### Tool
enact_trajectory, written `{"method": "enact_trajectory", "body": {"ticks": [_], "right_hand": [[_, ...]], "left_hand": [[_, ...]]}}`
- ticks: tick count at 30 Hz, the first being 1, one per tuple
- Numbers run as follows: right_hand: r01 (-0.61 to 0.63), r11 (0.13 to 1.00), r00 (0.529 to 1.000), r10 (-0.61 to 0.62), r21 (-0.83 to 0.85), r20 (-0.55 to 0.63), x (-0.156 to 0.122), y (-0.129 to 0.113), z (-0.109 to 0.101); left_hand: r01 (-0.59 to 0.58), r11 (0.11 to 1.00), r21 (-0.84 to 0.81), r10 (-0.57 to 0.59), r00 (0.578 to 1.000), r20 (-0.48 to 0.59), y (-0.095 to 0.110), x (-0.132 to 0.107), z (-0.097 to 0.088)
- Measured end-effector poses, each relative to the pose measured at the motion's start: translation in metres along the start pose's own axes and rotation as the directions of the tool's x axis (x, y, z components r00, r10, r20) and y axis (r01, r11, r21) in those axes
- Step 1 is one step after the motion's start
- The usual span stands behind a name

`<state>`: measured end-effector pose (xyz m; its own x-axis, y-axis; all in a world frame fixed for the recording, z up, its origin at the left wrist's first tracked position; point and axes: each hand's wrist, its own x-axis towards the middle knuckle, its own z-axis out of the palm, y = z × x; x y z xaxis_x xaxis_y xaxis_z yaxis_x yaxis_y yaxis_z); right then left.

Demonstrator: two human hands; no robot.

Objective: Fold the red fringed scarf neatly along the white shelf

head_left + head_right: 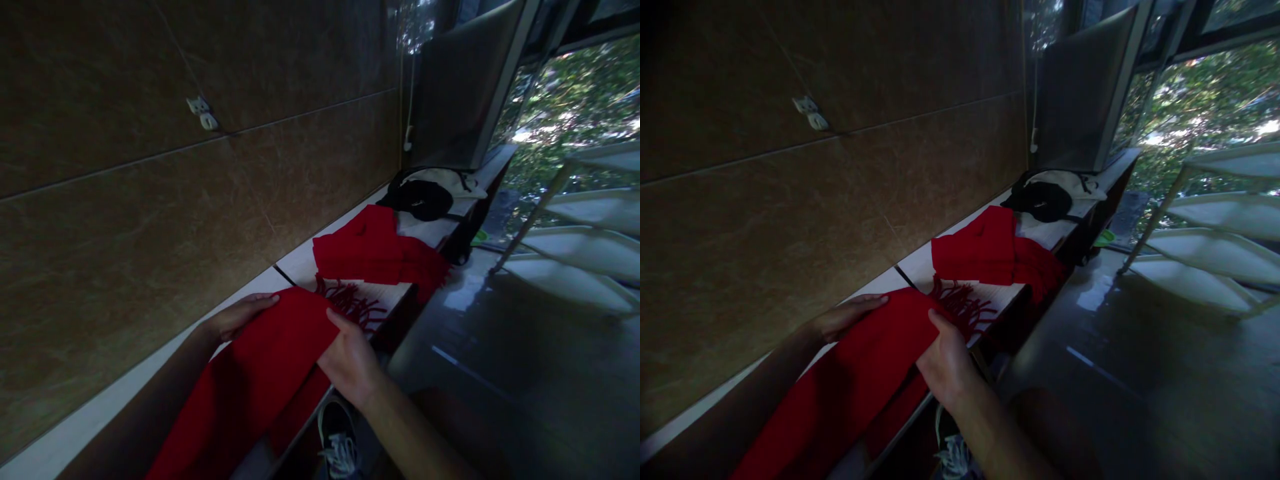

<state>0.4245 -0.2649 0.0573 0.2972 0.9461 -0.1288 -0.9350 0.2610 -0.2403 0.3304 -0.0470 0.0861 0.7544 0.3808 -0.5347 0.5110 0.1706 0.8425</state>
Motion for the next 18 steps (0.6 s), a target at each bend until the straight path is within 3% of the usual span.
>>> {"method": "enact_trajectory", "body": {"ticks": [2, 4, 8, 12, 18], "right_hand": [[-0.013, 1.0, 0.997, 0.014, 0.018, -0.08, 0.007, -0.007, -0.017], [0.0, 1.0, 0.987, 0.004, 0.028, -0.163, 0.012, -0.01, -0.03], [0.0, 0.997, 0.963, 0.019, 0.072, -0.27, 0.014, -0.013, -0.034], [-0.037, 0.999, 0.947, 0.042, 0.02, -0.319, 0.015, -0.013, -0.031], [-0.044, 0.994, 0.944, 0.009, -0.1, -0.33, 0.021, -0.011, -0.036]], "left_hand": [[-0.026, 0.994, 0.108, 0.023, 0.999, 0.029, -0.012, 0.018, -0.001], [-0.057, 0.968, 0.243, 0.069, 0.997, -0.039, -0.024, 0.028, -0.008], [-0.032, 0.933, 0.359, 0.092, 0.984, -0.153, -0.043, 0.015, -0.031], [0.019, 0.921, 0.389, 0.053, 0.983, -0.173, -0.066, -0.034, -0.055], [0.145, 0.906, 0.399, -0.027, 0.958, -0.287, -0.112, -0.136, -0.086]]}}
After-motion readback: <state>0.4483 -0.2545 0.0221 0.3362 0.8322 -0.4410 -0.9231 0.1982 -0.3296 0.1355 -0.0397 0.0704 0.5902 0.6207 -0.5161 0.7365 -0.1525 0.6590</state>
